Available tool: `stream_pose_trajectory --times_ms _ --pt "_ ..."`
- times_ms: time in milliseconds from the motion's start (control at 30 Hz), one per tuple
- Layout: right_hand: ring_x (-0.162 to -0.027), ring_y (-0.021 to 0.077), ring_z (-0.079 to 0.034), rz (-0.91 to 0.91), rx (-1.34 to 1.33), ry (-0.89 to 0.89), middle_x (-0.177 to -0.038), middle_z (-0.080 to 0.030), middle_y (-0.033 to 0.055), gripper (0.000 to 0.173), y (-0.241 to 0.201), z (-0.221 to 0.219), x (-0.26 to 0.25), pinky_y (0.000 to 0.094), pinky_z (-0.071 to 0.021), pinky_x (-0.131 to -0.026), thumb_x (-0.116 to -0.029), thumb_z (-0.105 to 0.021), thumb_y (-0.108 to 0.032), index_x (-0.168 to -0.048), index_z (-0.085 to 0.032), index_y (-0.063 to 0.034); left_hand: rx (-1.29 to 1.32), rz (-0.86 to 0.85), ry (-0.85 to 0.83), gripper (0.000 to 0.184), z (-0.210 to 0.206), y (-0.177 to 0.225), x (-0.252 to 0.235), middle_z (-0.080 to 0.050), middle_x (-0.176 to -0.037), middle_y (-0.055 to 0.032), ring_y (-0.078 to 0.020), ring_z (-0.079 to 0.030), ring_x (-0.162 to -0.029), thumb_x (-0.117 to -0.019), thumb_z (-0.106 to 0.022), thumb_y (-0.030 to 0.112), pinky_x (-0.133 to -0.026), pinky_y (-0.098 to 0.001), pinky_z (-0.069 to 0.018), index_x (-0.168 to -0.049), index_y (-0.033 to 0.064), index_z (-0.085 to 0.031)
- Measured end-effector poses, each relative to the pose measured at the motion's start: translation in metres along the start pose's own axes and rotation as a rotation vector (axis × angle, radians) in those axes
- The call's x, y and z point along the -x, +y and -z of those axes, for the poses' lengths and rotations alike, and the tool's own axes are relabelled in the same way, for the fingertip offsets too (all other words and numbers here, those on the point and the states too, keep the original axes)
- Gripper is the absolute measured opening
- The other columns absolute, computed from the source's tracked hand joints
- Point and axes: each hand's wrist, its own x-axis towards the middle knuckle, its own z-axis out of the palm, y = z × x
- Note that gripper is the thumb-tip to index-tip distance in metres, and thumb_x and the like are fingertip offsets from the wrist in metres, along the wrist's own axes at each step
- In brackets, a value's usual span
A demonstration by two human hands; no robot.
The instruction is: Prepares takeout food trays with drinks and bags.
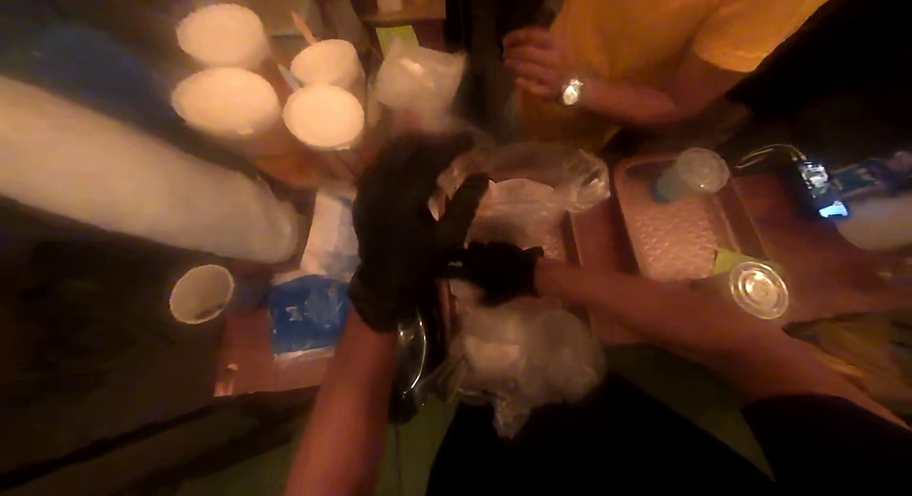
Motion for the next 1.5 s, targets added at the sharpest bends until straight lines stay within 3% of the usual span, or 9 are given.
stream_pose_trajectory --times_ms 167,267,467,633,733,800,967,1167,1500 --pt "-0.125 0.0373 -0.058 -0.082 -0.119 -0.058 -0.145 -0.051 0.0163 0.103 0.000 0.023 0.018 0.0579 -0.0537 -0.094 -0.0758 -0.090 -0.028 -0.161 -0.032 -0.0331 -0.076 0.133 0.202 0.061 -0.010 0.000 -0.018 -0.061 -0.129 -0.0133 -0.0206 -0.060 -0.110 -0.0902 -0.073 0.046 -0.088 -0.0351 -0.0522 -0.139 0.0118 -0.061" --pt "-0.121 0.0330 -0.060 -0.073 -0.180 -0.010 -0.138 -0.057 0.0130 0.104 0.008 0.035 0.045 0.0569 -0.0541 -0.094 -0.0716 -0.091 -0.039 -0.159 -0.036 -0.0332 -0.257 0.459 -0.084 0.084 -0.007 0.010 -0.027 -0.060 -0.135 -0.0096 -0.0248 -0.065 -0.110 -0.0830 -0.067 0.069 -0.086 -0.0491 -0.0568 -0.151 0.0223 -0.049" --pt "-0.120 0.0179 -0.060 0.021 -0.383 0.008 -0.139 -0.056 0.0019 0.098 -0.017 0.101 0.120 0.0453 -0.0568 -0.096 -0.0734 -0.090 -0.036 -0.157 -0.039 -0.0359 0.067 0.530 -0.268 0.029 -0.017 -0.015 -0.030 -0.064 -0.074 -0.0054 -0.0200 -0.064 -0.069 -0.0986 -0.063 0.037 -0.064 -0.0472 -0.0546 -0.089 0.0100 -0.068" --pt "-0.134 0.0231 -0.055 0.396 -0.914 0.446 -0.153 -0.049 0.0101 0.089 0.051 0.099 0.135 0.0404 -0.0555 -0.108 -0.0777 -0.087 -0.014 -0.155 -0.042 -0.0101 0.599 0.696 -0.130 0.018 -0.015 -0.013 -0.025 -0.069 -0.082 -0.0004 -0.0091 -0.067 -0.069 -0.0999 -0.066 0.024 -0.064 -0.0273 -0.0589 -0.096 0.0064 -0.067" --pt "-0.117 0.0180 -0.065 0.431 -1.170 0.547 -0.134 -0.062 0.0100 0.052 0.075 0.111 0.106 0.0352 -0.0598 -0.094 -0.0982 -0.062 -0.006 -0.148 -0.048 -0.0072 0.745 0.780 -0.103 0.014 -0.014 -0.011 -0.027 -0.069 -0.082 -0.0020 -0.0112 -0.067 -0.066 -0.1004 -0.065 0.019 -0.061 -0.0268 -0.0593 -0.101 0.0047 -0.065" --pt "-0.080 0.0055 -0.069 -0.198 -1.308 0.592 -0.092 -0.072 -0.0037 0.014 0.005 0.153 0.091 0.0259 -0.0607 -0.071 -0.0982 -0.059 -0.011 -0.108 -0.068 -0.0158 0.761 0.817 -0.066 0.014 -0.018 -0.014 -0.026 -0.068 -0.079 -0.0016 -0.0104 -0.065 -0.063 -0.1008 -0.064 0.019 -0.058 -0.0257 -0.0577 -0.104 0.0046 -0.064" --pt "-0.093 0.0159 -0.066 -0.419 -1.079 0.183 -0.114 -0.066 0.0086 0.043 0.004 0.164 0.034 0.0348 -0.0589 -0.075 -0.1011 -0.063 -0.029 -0.141 -0.055 -0.0133 0.691 0.894 0.018 0.016 -0.024 -0.017 -0.022 -0.066 -0.081 -0.0021 -0.0084 -0.062 -0.061 -0.1001 -0.065 0.017 -0.055 -0.0243 -0.0552 -0.110 0.0048 -0.064" --pt "-0.110 0.0345 -0.066 -0.547 -0.401 0.210 -0.124 -0.067 0.0183 0.058 0.029 0.139 -0.023 0.0599 -0.0537 -0.090 -0.0945 -0.070 -0.045 -0.140 -0.059 -0.0109 0.768 0.813 0.061 0.017 -0.029 -0.018 -0.020 -0.068 -0.083 -0.0033 -0.0094 -0.064 -0.063 -0.0986 -0.067 0.015 -0.056 -0.0257 -0.0566 -0.111 0.0043 -0.065" --pt "-0.131 0.0449 -0.055 -0.566 -0.139 0.065 -0.142 -0.057 0.0257 0.041 0.008 0.130 -0.035 0.0635 -0.0422 -0.106 -0.1096 -0.044 -0.016 -0.148 -0.049 -0.0041 0.652 0.721 0.131 0.022 -0.030 -0.029 -0.032 -0.068 -0.088 -0.0043 -0.0111 -0.066 -0.067 -0.1025 -0.061 0.022 -0.062 -0.0298 -0.0599 -0.114 0.0039 -0.065"
